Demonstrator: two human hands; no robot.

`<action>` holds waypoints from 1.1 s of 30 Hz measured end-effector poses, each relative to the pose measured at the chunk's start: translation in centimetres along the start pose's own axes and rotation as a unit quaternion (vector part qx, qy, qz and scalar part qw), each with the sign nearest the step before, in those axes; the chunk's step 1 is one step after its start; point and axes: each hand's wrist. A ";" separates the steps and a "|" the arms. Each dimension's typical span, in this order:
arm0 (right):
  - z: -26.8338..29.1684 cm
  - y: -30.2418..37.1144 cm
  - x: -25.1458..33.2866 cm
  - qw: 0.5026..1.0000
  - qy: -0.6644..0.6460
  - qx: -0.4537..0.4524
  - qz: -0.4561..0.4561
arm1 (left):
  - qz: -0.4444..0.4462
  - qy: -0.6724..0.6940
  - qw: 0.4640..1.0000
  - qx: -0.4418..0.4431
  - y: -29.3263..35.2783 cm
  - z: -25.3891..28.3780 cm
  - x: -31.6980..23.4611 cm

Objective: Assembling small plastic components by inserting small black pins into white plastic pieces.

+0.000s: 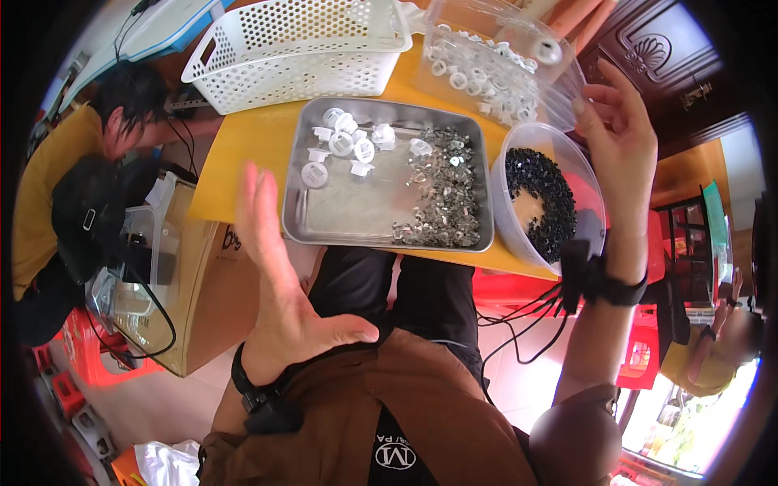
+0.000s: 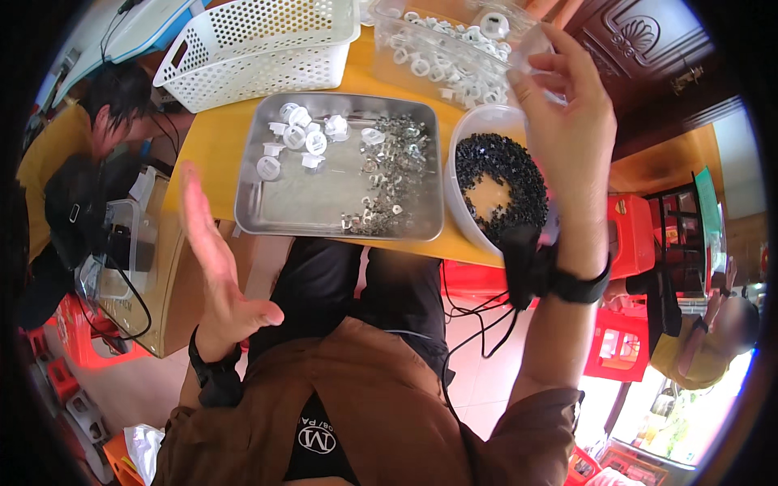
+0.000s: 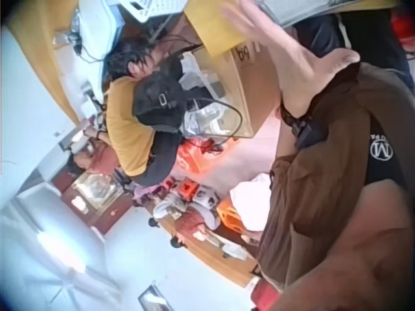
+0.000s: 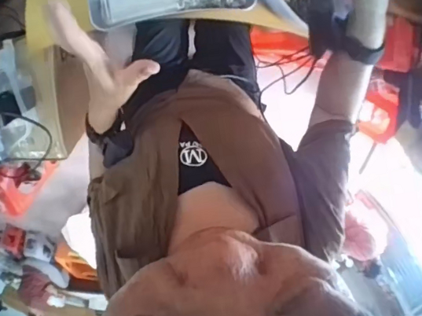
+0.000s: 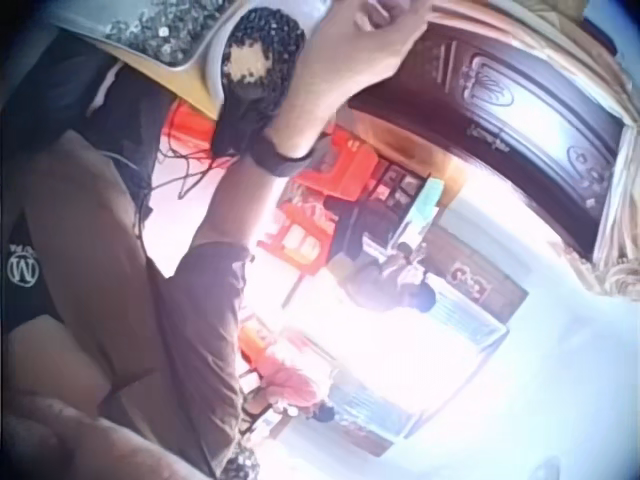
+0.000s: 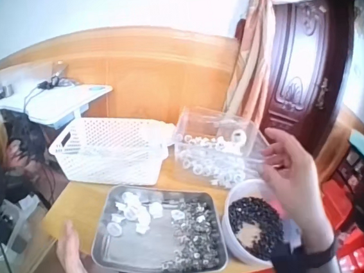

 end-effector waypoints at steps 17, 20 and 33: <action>-16.0 8.2 0.9 0.935 0.192 0.242 0.174 | 0.131 0.330 0.918 -0.178 2.0 1.5 0.6; -15.8 8.4 0.4 0.922 0.231 0.265 0.161 | 0.105 0.294 0.947 -0.077 -0.4 1.5 -0.1; -6.0 11.0 2.7 0.857 -0.313 0.262 -0.314 | 0.003 0.093 0.990 -0.104 1.9 2.2 0.6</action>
Point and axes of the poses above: each hand's wrist, its own y-axis away from the middle knuckle, its own z-axis out of the back of the hand, x = y × z, and after that the axes turned 3 degrees about -x, right-handed
